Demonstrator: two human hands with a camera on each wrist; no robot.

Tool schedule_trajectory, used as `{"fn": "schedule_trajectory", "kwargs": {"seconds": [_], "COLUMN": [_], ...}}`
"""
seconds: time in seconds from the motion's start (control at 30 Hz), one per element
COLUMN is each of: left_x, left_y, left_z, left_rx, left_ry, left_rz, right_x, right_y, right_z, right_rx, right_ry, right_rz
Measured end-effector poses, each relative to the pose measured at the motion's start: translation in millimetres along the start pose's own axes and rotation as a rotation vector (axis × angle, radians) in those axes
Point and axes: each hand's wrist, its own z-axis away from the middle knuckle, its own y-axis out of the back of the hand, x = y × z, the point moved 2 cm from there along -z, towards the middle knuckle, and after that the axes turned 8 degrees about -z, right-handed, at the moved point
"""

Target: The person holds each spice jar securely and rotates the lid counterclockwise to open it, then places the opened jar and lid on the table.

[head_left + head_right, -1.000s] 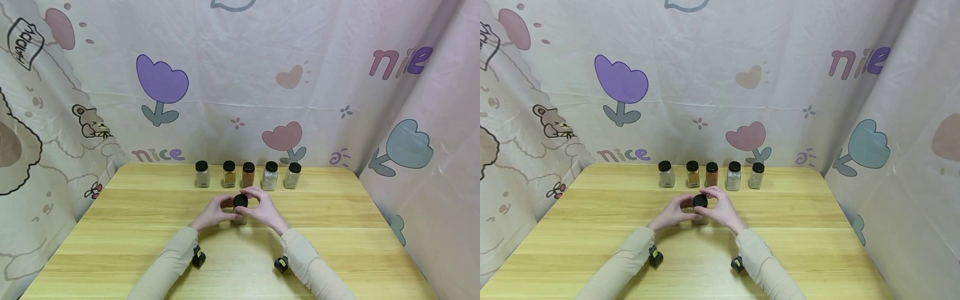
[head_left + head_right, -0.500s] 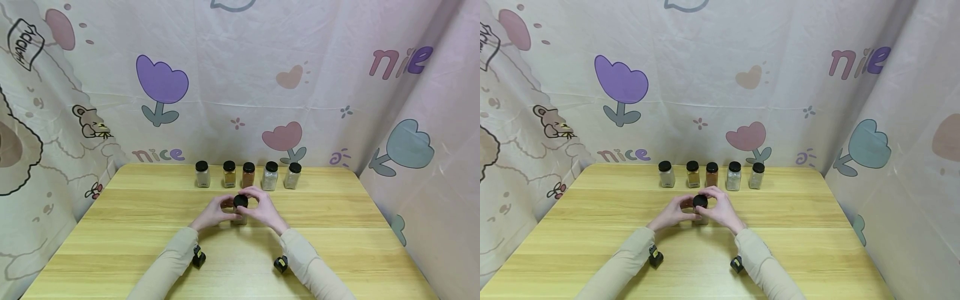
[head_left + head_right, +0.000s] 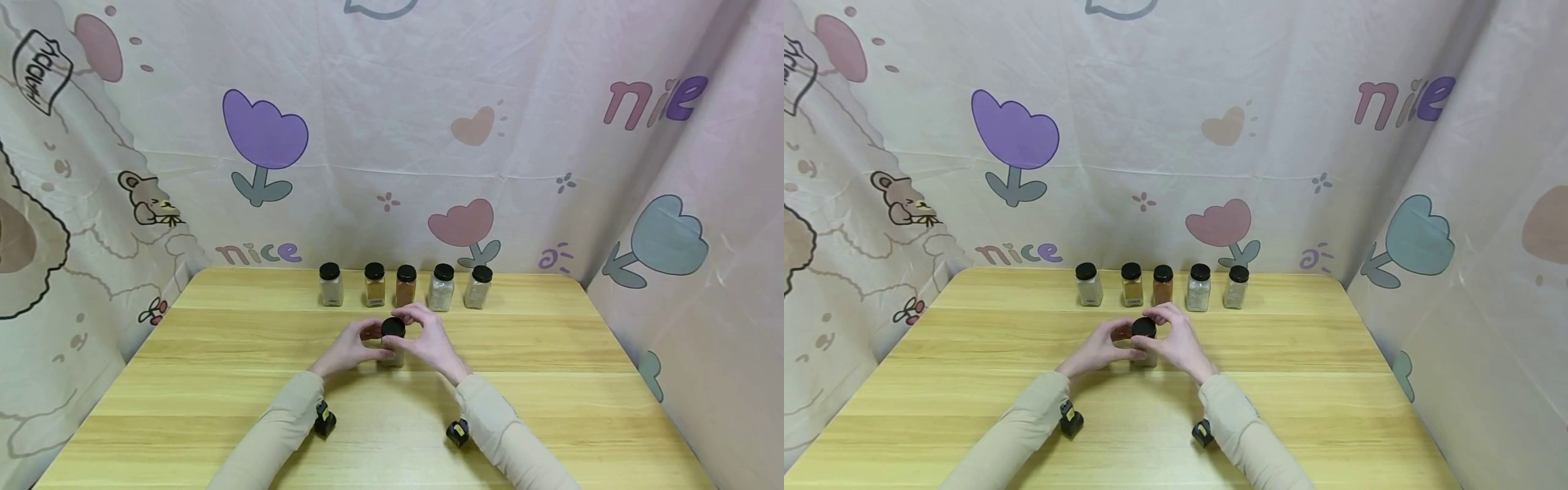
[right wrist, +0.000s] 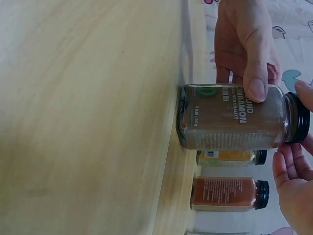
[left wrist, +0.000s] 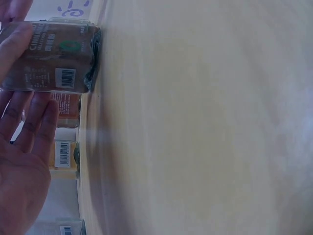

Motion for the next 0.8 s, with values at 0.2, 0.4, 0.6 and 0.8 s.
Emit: {"fn": "schedule_trajectory", "kwargs": {"seconds": [0.2, 0.4, 0.6, 0.8], "left_x": [1.1, 1.2, 2.4, 1.9], "left_y": [0.3, 0.4, 0.1, 0.3], "left_z": [-0.4, -0.3, 0.5, 0.7], "left_rx": [-0.002, -0.001, 0.005, 0.004], "left_ry": [-0.006, -0.006, 0.003, 0.003], "left_rz": [0.0, -0.012, -0.01, -0.013], "right_x": [-1.3, -1.5, 1.4, 1.0], "right_y": [0.4, 1.7, 1.8, 1.8], "right_z": [-0.5, 0.2, 1.5, 1.2], "right_rx": [-0.038, -0.064, -0.034, -0.024], "right_ry": [0.04, 0.028, -0.032, -0.011], "right_rz": [-0.03, -0.051, -0.022, -0.018]}}
